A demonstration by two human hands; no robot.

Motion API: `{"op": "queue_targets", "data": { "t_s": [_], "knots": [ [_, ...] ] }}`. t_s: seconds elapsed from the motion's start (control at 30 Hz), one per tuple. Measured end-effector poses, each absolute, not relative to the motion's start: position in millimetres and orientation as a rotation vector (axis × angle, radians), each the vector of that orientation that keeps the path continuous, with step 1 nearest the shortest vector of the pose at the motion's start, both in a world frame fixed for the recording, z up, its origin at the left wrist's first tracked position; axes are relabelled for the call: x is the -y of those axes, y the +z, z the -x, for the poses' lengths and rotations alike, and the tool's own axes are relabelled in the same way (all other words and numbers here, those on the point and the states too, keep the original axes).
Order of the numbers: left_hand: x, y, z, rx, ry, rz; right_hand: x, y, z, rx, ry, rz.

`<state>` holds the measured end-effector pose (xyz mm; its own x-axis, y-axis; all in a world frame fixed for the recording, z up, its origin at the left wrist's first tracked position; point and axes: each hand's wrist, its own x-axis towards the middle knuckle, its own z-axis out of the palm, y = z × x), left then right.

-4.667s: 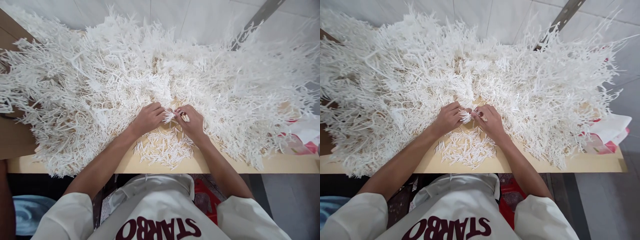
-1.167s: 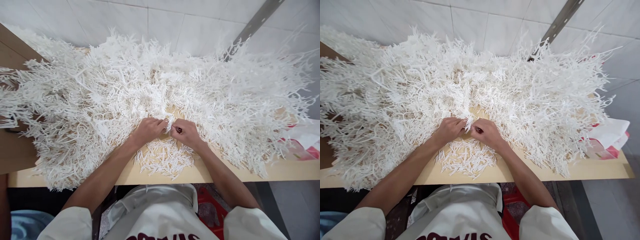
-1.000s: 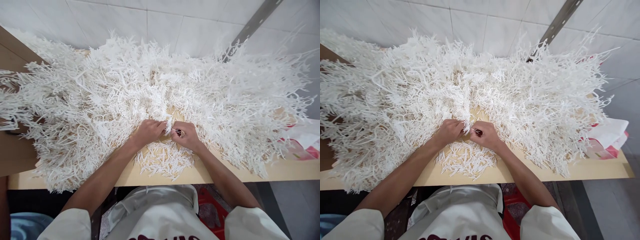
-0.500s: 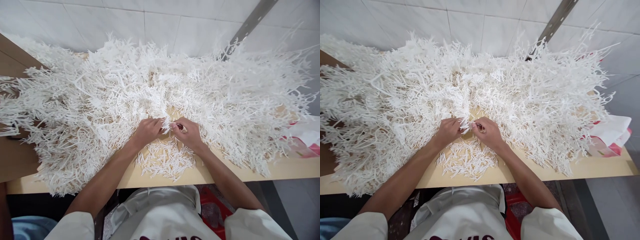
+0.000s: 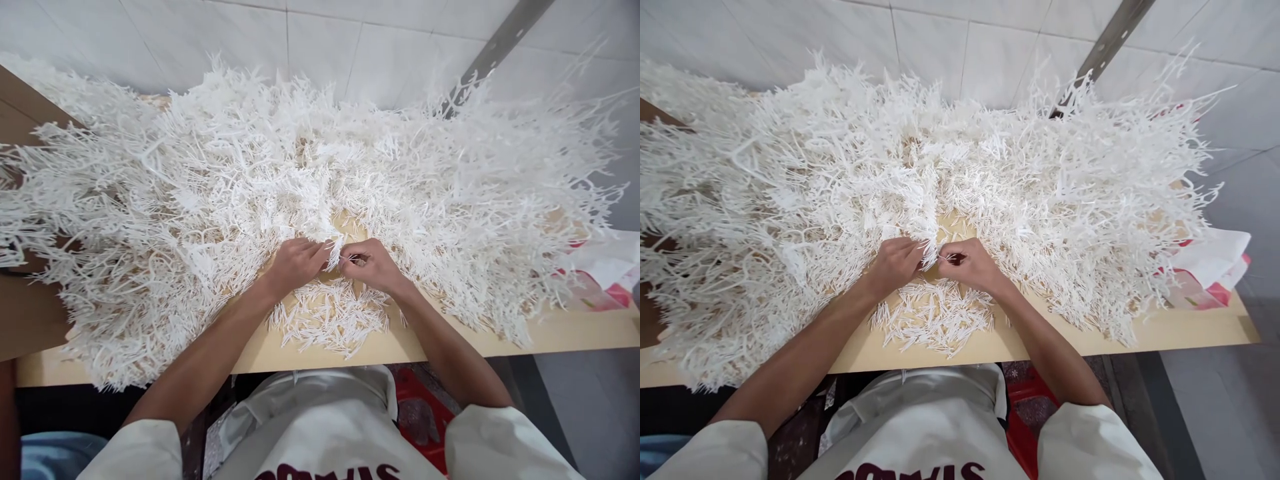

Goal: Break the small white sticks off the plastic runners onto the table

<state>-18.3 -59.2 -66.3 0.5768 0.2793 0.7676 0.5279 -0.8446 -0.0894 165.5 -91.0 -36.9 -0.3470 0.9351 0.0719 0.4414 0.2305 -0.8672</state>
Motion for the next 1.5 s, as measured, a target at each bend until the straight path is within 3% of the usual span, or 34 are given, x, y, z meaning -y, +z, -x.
{"op": "queue_targets", "data": {
  "t_s": [0.1, 0.2, 0.27, 0.43, 0.7, 0.9, 1.2, 1.5],
  "knots": [
    [57, -70, 18, 0.644, -1.23, 2.472, 94, -37, -165, 1.945, 1.047, 1.208],
    [47, -79, 22, 1.052, -1.522, 2.317, 104, -41, -159, 2.216, 1.064, 1.04],
    [41, -84, 26, 1.288, -1.588, 2.227, 110, -43, -157, 2.378, 0.844, 0.992],
    [38, -86, 31, 1.044, -1.332, 2.466, 103, -46, -166, 1.924, 0.371, 1.213],
    [43, -79, 27, 0.845, -1.267, 2.458, 92, -49, -170, 1.603, 0.217, 1.487],
    [48, -79, 23, 0.67, -1.136, 2.513, 101, -47, -159, 1.814, 0.422, 1.35],
    [50, -72, 21, 0.707, -1.096, 2.732, 93, -48, -175, 2.088, 0.209, 1.274],
    [50, -74, 19, 0.754, -0.921, 2.59, 96, -47, -177, 2.345, -0.06, 1.197]
  ]
}}
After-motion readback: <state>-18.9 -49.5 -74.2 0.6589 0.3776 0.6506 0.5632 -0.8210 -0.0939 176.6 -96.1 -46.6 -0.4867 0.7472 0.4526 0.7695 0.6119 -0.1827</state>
